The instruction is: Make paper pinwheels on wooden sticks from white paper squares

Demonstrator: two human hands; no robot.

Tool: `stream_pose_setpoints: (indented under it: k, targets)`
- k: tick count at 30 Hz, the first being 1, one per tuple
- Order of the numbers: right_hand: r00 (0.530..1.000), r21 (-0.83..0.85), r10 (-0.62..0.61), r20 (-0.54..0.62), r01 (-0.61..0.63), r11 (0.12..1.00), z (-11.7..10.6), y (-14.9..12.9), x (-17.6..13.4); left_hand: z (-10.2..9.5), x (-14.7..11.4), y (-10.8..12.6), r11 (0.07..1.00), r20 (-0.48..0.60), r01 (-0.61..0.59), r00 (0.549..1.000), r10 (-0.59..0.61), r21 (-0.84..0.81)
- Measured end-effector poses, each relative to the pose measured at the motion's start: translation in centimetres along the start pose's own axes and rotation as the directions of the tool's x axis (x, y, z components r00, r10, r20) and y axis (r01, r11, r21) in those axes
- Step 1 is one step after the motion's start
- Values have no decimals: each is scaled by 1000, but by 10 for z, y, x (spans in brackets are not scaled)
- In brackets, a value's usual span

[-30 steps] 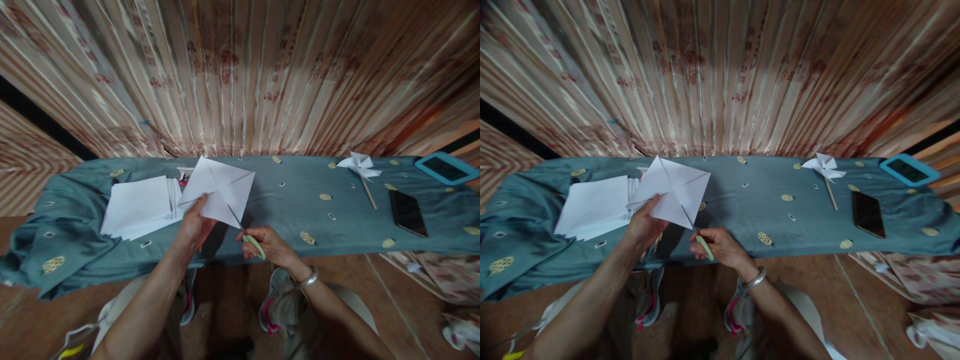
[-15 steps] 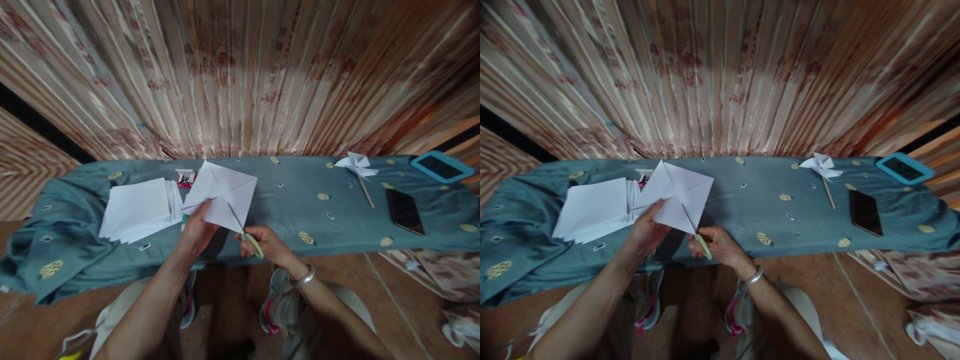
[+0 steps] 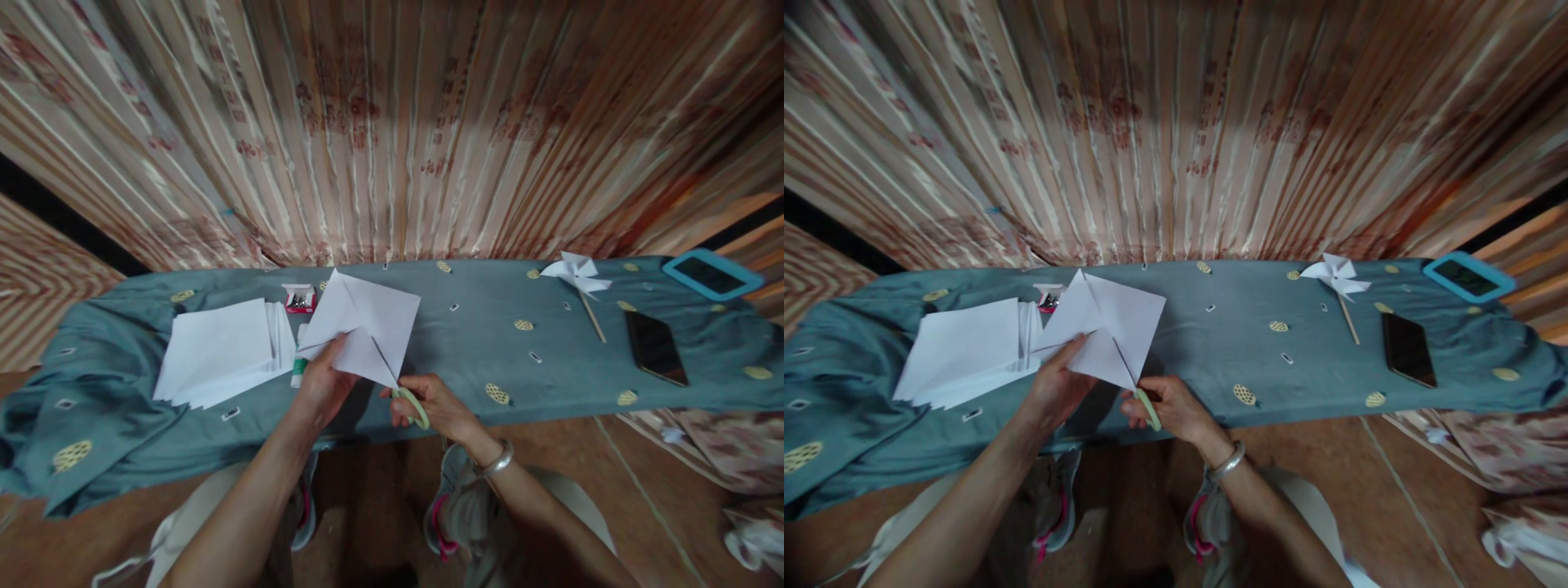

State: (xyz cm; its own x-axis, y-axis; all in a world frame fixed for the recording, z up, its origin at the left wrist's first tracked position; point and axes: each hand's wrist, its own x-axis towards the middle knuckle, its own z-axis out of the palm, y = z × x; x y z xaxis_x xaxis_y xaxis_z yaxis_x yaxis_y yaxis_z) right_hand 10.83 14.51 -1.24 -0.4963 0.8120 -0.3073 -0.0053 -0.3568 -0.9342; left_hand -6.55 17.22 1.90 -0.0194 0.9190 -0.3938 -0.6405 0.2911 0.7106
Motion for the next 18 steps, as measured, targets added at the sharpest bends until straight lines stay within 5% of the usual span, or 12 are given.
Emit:
stream_pose_setpoints:
  k: [18]
  targets:
    - [1000,-19,0,-8,0,1000,-1,-3,-2,-1,-2,3,997,59,-29,998,26,67]
